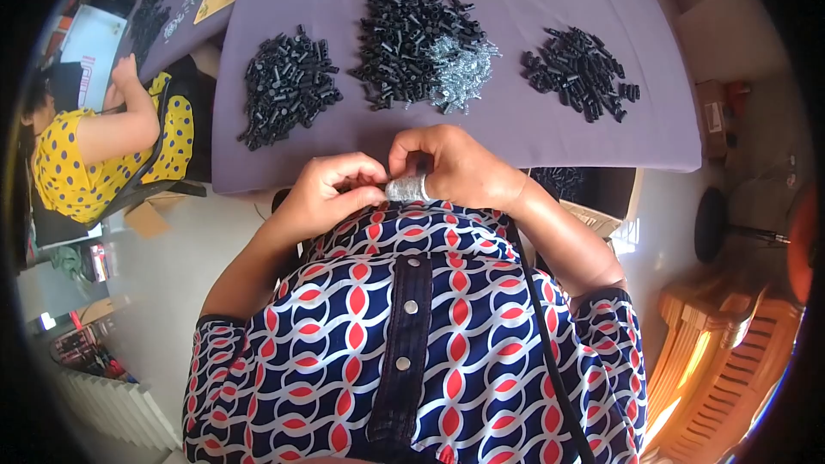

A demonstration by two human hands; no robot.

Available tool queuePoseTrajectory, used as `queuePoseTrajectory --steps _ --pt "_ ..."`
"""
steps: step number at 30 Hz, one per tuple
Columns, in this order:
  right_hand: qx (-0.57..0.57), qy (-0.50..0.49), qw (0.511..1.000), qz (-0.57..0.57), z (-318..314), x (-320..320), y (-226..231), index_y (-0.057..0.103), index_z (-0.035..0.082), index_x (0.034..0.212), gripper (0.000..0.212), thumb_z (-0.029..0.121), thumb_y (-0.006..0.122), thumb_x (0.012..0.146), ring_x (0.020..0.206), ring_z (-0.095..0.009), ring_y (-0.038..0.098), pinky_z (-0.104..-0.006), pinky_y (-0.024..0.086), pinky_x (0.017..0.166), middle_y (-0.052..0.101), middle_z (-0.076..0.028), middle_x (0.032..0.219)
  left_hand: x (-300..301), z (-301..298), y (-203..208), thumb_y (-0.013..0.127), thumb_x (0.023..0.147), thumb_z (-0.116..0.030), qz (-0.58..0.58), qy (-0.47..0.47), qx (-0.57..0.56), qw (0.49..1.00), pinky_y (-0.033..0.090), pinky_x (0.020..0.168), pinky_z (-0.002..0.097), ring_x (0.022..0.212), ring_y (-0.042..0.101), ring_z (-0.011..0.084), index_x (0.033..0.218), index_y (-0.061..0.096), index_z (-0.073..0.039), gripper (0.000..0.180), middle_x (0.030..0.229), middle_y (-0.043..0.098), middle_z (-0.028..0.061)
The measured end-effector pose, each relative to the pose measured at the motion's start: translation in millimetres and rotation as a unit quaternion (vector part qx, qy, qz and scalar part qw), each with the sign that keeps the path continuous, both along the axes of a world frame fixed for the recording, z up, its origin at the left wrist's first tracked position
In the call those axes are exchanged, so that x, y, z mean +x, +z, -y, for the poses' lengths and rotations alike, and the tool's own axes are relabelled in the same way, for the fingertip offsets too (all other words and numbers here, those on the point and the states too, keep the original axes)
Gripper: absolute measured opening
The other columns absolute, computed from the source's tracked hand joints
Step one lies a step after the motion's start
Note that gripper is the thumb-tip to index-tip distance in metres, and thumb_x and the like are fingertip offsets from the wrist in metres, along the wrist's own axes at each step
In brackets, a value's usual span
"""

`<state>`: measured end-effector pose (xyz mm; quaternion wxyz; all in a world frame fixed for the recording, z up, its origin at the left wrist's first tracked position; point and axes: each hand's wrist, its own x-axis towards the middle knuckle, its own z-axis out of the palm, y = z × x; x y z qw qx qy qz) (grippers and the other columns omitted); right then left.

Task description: Sorting small black plastic components on a table in a workshop setting.

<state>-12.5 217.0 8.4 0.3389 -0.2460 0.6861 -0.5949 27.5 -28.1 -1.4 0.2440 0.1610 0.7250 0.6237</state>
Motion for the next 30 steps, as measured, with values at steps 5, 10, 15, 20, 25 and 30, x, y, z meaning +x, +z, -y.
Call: queuePoseTrajectory --steps 5,10,15,20,25,30 --pt "0.101 -0.124 0.93 -0.331 16 -26 12 0.07 0.001 0.105 0.02 0.002 0.076 0.086 0.09 -0.019 0.067 -0.0317 0.054 0.077 0.067 -0.007 0.098 -8 10 -15 0.067 0.097 -0.004 0.029 0.123 0.065 0.99 0.055 0.078 0.0247 0.083 0.067 0.0099 0.107 0.065 0.002 0.012 0.094 0.07 0.0047" --pt "0.192 -0.056 0.786 -0.585 39 -44 -7 0.072 0.004 0.098 0.022 0.005 0.071 0.075 0.089 -0.028 0.065 -0.0388 0.057 0.074 0.064 -0.009 0.096 -11 9 -18 0.066 0.099 -0.005 0.029 0.162 0.07 0.984 0.056 0.078 0.0257 0.084 0.067 0.0108 0.107 0.065 0.002 0.011 0.096 0.07 0.0056" --pt "0.225 -0.026 0.742 -0.631 47 -45 -4 0.067 0.006 0.087 0.013 0.01 0.067 0.074 0.088 -0.027 0.064 -0.0391 0.056 0.07 0.059 -0.008 0.09 -12 9 -19 0.067 0.098 -0.006 0.033 0.161 0.076 0.983 0.056 0.076 0.0255 0.082 0.067 0.011 0.107 0.065 0.001 0.012 0.095 0.07 0.0059" --pt "0.117 -0.114 0.896 -0.412 30 -35 12 0.066 -0.001 0.103 0.023 -0.004 0.065 0.081 0.093 -0.026 0.07 -0.0326 0.057 0.076 0.069 -0.012 0.101 -15 4 -17 0.067 0.098 -0.009 0.033 0.156 0.082 0.984 0.056 0.076 0.0257 0.082 0.067 0.011 0.107 0.065 0.001 0.014 0.094 0.071 0.0061" --pt "-0.105 -0.163 0.981 0.012 5 -14 9 0.066 -0.004 0.116 0.024 -0.009 0.062 0.093 0.096 -0.013 0.068 -0.0268 0.056 0.087 0.07 -0.004 0.103 -18 -14 0 0.068 0.098 -0.008 0.041 0.125 0.073 0.989 0.056 0.076 0.0256 0.082 0.067 0.011 0.107 0.065 0.001 0.014 0.095 0.071 0.0064" --pt "-0.193 -0.178 0.964 -0.044 -9 -7 -8 0.068 -0.002 0.113 0.018 -0.002 0.066 0.095 0.091 -0.012 0.069 -0.0265 0.057 0.084 0.071 -0.005 0.101 -21 -29 8 0.068 0.097 -0.007 0.031 0.111 0.079 0.99 0.056 0.076 0.0257 0.081 0.067 0.0115 0.107 0.065 0.002 0.013 0.094 0.071 0.0068"
